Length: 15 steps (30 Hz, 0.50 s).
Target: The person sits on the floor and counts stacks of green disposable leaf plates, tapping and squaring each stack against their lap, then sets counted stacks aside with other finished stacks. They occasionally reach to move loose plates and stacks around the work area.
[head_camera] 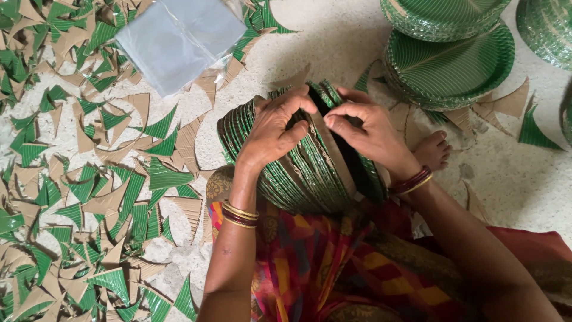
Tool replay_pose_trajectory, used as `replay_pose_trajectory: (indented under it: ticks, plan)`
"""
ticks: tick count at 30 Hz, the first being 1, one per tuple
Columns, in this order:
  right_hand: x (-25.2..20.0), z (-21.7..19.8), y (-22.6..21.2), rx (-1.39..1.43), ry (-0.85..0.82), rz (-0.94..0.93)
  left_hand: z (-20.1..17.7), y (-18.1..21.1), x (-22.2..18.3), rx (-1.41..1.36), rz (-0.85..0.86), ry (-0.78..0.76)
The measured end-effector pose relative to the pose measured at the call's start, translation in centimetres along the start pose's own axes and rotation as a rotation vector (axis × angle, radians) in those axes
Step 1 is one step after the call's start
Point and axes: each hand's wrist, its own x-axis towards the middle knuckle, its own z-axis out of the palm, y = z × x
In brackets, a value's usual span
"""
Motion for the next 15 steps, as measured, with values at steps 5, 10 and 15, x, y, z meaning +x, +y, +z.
replay_pose_trajectory:
  ticks: [5,10,15]
  plan:
    - [-0.2,-0.1,-0.2,-0.008,-0.048,0.094,-0.2,0.0,-0.1,-0.093,0.090,0.056]
    - [-0.2,0.4,-0.1,0.016,-0.019,0.026,-0.5,0.3,0.0,-0.127,0.125,0.089]
    - [0.0,-0.4,0.7,0.043,-0.020,-0.014,-0.3,0.5,0.0,-0.133,0.101,0.100]
